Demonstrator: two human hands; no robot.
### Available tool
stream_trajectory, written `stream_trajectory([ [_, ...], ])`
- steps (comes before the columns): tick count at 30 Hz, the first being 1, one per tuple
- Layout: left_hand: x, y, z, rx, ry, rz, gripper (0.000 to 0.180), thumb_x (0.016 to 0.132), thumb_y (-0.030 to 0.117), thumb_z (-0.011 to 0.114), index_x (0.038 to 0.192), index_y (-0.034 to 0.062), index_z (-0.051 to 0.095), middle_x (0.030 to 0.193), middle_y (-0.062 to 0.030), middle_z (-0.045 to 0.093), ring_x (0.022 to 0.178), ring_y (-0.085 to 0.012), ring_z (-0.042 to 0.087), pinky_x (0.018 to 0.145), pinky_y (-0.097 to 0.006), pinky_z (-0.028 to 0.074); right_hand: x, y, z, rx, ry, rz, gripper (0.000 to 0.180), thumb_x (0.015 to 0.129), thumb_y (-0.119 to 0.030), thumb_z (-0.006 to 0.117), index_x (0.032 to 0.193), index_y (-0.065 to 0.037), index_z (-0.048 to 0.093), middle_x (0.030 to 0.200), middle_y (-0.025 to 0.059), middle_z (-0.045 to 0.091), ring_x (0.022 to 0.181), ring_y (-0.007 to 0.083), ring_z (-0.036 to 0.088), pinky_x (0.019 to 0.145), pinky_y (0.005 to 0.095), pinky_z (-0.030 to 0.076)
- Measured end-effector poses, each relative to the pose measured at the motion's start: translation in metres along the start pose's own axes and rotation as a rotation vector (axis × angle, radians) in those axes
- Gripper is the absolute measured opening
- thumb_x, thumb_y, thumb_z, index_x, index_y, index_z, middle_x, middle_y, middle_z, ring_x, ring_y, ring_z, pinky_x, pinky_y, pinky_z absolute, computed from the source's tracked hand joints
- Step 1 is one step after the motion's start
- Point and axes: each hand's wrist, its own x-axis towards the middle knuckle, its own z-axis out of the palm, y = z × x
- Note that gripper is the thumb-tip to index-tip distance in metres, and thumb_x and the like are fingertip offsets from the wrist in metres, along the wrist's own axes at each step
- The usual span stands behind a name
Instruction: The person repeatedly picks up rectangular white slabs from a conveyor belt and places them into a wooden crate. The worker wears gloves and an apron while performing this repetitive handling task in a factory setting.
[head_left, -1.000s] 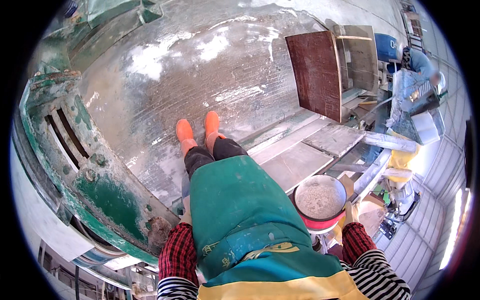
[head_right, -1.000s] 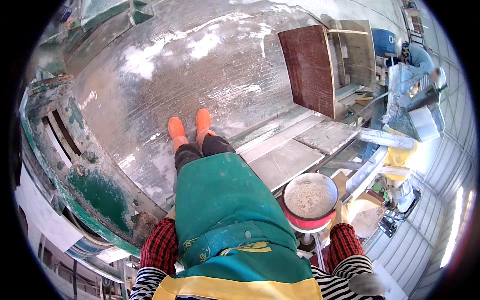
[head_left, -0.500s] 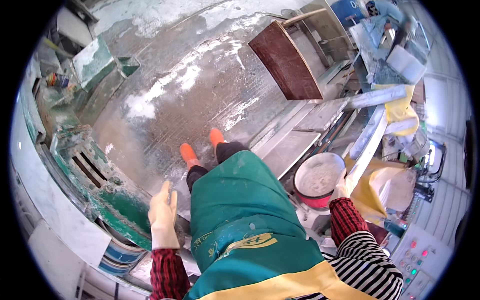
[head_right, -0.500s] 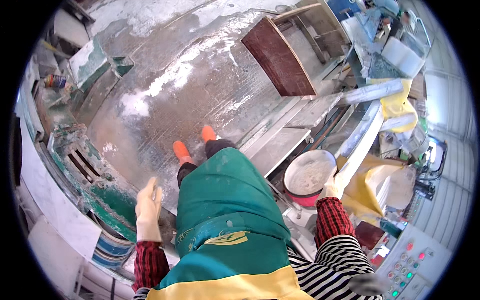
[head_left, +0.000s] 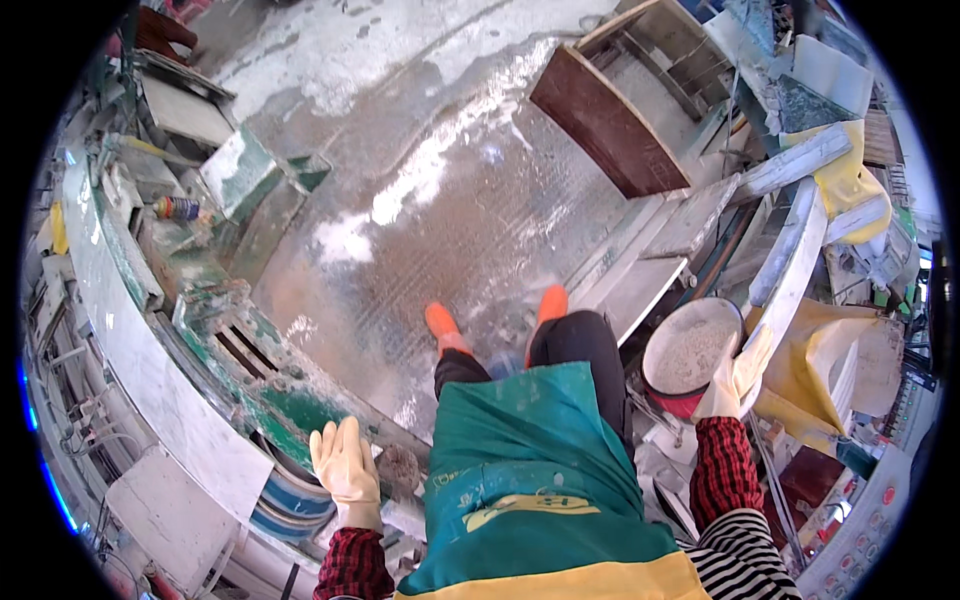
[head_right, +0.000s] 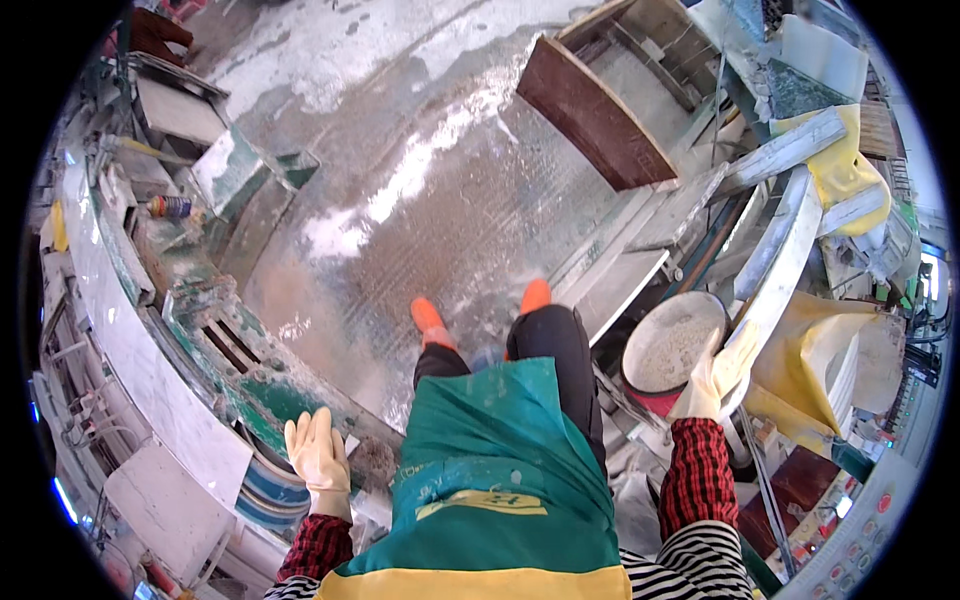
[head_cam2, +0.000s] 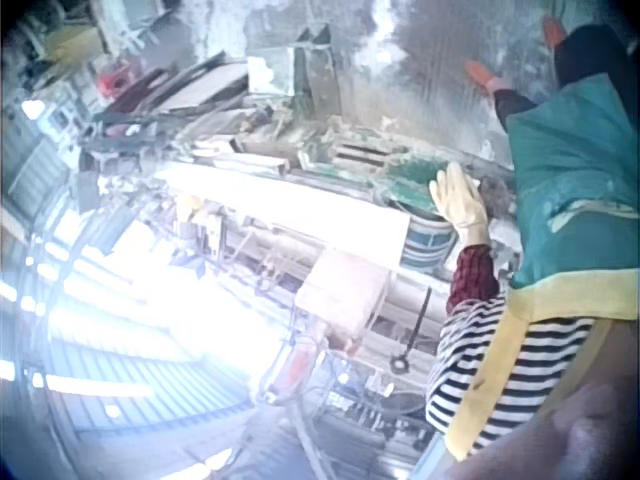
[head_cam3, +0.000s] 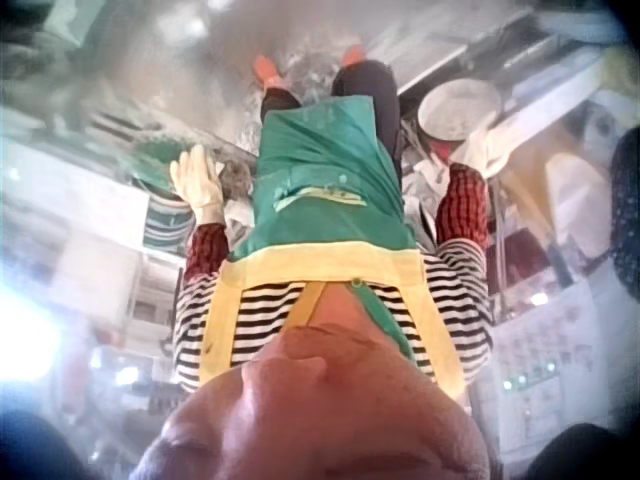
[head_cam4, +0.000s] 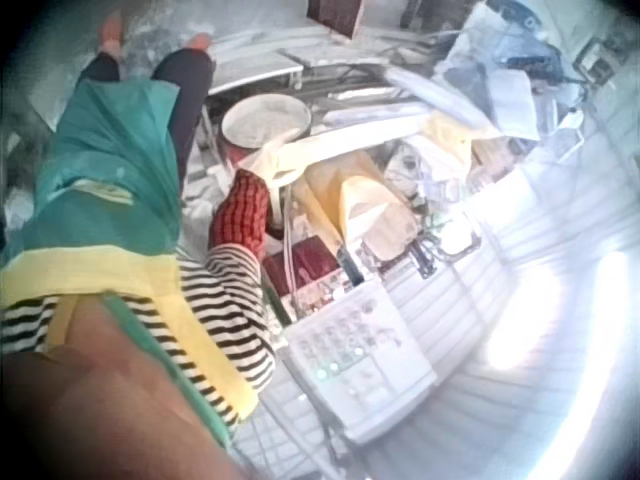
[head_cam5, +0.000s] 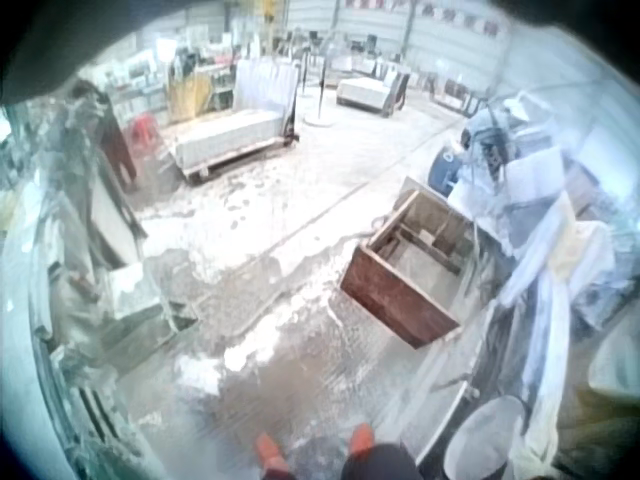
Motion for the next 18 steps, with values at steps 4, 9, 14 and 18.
stream_trajectory([
  [4,0.000,0.004,0.001,0.006,0.069,0.019,0.022,0.083,0.005,0.062,0.103,-0.0005,0.066,0.090,-0.0162,0.065,0.093,-0.0359,0.060,0.102,-0.050,0.042,-0.009,-0.007,-0.017,-0.018,0.034,0.006,0.070,0.095,-0.031,0.067,0.151,0.003,0.041,0.152,0.0264,0.046,0.142,0.0444,0.041,0.121,0.0505,0.030],
  [9,-0.012,0.009,0.001,-0.005,0.158,0.070,0.016,0.080,0.004,0.061,0.095,0.0028,0.068,0.080,-0.0171,0.059,0.086,-0.0365,0.057,0.092,-0.048,0.044,-0.003,-0.025,-0.037,0.101,0.011,0.094,0.069,0.086,-0.028,0.075,0.144,0.000,0.050,0.141,0.0255,0.055,0.134,0.0434,0.049,0.115,0.0518,0.036],
  [14,-0.024,0.020,0.002,-0.015,0.219,0.100,0.020,0.083,-0.004,0.060,0.099,-0.0042,0.072,0.081,-0.0208,0.060,0.083,-0.0416,0.059,0.107,-0.052,0.043,-0.005,-0.033,-0.055,0.147,0.073,0.123,0.068,0.083,-0.032,0.076,0.139,-0.003,0.050,0.135,0.0232,0.056,0.130,0.0428,0.050,0.114,0.0531,0.037],
  [18,-0.033,0.001,0.022,-0.428,0.219,-0.163,0.020,0.085,-0.005,0.063,0.104,-0.0072,0.071,0.088,-0.0170,0.063,0.089,-0.0312,0.063,0.108,-0.043,0.046,0.008,-0.011,-0.052,0.352,-0.030,0.230,0.070,0.083,-0.048,0.077,0.137,-0.006,0.058,0.136,0.0195,0.055,0.132,0.0385,0.046,0.113,0.0487,0.035],
])
